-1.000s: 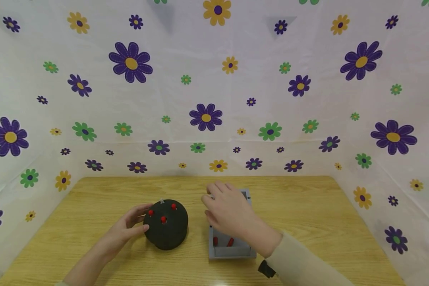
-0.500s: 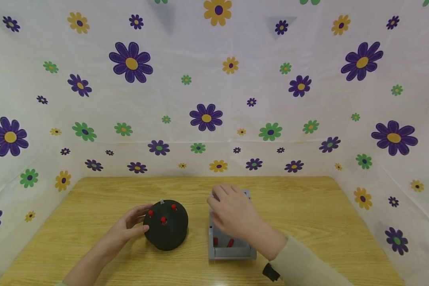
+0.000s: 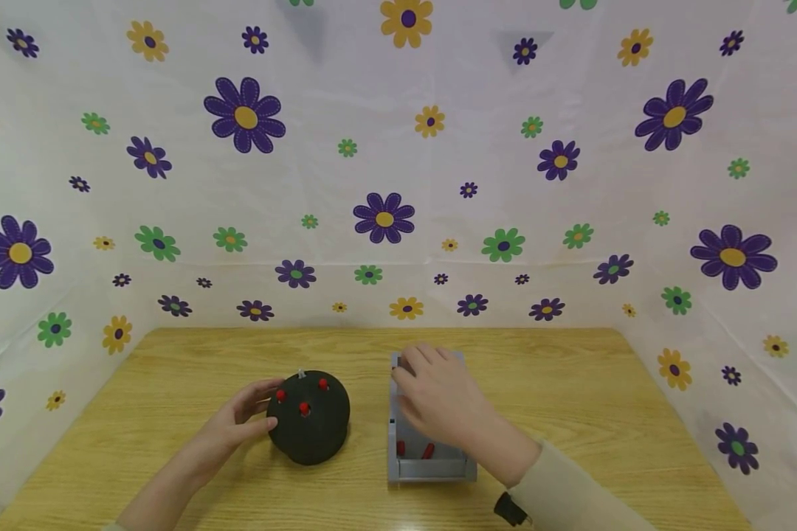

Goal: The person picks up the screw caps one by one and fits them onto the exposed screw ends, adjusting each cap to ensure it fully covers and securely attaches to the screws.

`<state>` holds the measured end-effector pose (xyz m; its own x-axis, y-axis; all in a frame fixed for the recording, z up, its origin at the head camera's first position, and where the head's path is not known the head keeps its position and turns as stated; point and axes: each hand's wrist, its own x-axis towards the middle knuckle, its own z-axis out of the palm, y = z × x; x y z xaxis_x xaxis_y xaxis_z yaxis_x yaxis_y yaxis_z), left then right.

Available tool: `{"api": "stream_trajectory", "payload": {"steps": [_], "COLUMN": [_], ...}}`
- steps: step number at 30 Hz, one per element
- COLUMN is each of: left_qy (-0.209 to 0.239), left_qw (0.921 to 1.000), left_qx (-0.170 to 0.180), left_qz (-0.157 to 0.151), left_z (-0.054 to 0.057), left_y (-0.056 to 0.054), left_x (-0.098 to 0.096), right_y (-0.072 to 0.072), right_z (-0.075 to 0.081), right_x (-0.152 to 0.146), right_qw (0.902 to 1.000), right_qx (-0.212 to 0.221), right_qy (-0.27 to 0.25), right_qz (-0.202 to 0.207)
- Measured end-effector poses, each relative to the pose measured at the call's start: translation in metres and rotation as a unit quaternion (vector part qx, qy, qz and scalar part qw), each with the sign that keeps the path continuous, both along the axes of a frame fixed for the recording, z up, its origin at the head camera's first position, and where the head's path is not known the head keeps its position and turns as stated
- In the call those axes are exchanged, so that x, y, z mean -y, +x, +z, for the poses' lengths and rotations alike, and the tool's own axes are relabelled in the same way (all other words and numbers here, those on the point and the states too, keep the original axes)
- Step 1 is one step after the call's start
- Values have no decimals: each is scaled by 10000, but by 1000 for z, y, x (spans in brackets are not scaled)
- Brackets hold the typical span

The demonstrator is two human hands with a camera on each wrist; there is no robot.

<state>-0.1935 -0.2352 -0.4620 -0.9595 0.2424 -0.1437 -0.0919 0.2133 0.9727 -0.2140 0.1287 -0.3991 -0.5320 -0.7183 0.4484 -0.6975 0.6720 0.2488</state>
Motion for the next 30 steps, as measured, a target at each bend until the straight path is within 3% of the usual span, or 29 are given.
{"api": "stream_trajectory", "payload": {"steps": [8, 20, 30], "left_qy": [33, -20, -69], "left_qw": [9999, 10000, 10000], "left_qx": [-24, -40, 5], "left_qz": [-94, -33, -18], "left_z": [0, -1, 0], "left_y": [0, -2, 0], "left_x": [0, 1, 1], "right_y": [3, 4, 10], "right_z": [-3, -7, -12], "right_x": [-6, -10, -13], "right_qw": [9999, 10000, 9996], "right_qx": [120, -29, 238], "right_qy": [-17, -12, 123], "right_qz": [-17, 22, -35]}}
